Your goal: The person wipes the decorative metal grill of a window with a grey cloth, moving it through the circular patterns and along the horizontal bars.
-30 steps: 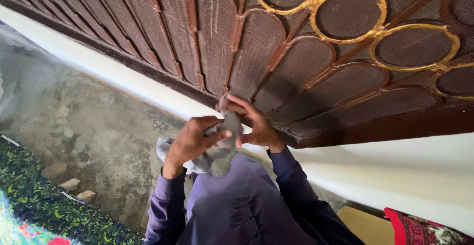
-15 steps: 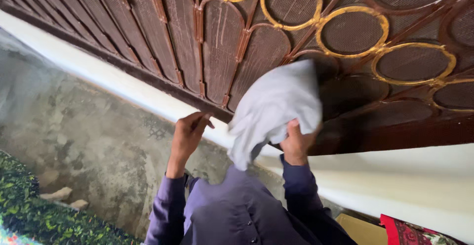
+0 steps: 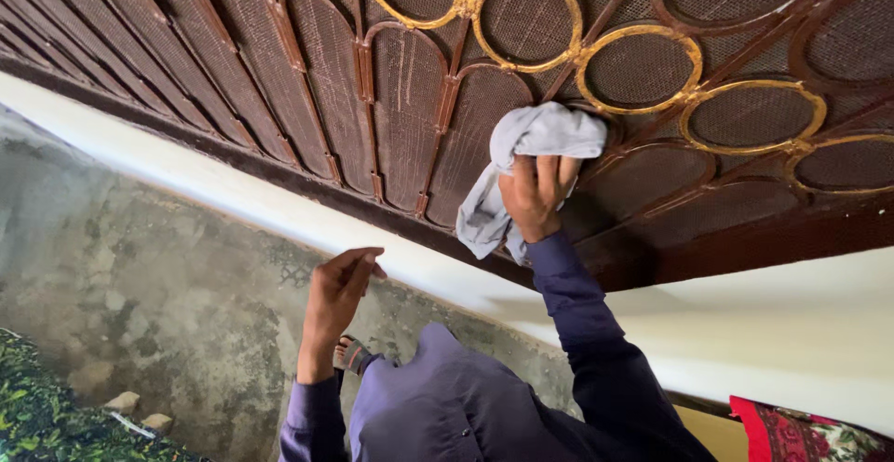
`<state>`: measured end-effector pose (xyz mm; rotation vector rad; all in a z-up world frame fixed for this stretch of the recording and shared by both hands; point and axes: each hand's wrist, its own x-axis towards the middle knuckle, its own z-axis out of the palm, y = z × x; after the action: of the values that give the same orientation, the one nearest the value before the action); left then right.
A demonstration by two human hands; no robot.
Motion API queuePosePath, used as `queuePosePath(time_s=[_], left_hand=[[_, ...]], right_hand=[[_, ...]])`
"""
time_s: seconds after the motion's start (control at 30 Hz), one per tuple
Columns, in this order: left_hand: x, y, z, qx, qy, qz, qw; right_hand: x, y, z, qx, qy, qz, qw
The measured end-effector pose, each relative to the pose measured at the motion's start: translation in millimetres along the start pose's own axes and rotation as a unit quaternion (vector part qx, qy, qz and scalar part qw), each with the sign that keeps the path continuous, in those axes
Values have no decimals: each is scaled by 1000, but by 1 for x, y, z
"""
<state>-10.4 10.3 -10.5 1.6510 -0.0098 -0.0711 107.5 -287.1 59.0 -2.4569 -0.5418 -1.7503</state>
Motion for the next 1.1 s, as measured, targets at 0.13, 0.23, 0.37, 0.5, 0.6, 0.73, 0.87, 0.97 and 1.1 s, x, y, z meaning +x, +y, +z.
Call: queuePosePath(time_s=[0.13, 0.23, 0.37, 0.5, 0.6, 0.73, 0.87, 0.97, 1.1], left_hand=[[-3, -4, -7, -11, -6, -4, 1000], [1, 1, -9, 7, -1, -12, 1000], [5, 8, -10, 2, -10, -7, 1000], [7, 8, -17, -6, -26, -7, 1000], [10, 6, -29, -27, -28, -25, 999], [21, 7, -40, -27, -37, -20, 999], [34, 7, -40, -51, -65, -25, 996], [43, 3, -42, -47, -100, -5, 994], [53, -5, -51, -46, -133, 2, 990]], right_hand=[[37, 6, -13, -14, 76, -17, 997], [77, 7, -14, -21, 132, 0, 991], [89, -3, -15, 21, 96, 18, 995], [70, -16, -25, 13, 20, 3, 1000], [68, -10, -35, -5, 14, -2, 1000], [98, 7, -38, -29, 162, 41, 985], [122, 0, -29, -32, 182, 82, 979], [106, -20, -27, -36, 111, 66, 991], [92, -12, -35, -68, 79, 45, 994]])
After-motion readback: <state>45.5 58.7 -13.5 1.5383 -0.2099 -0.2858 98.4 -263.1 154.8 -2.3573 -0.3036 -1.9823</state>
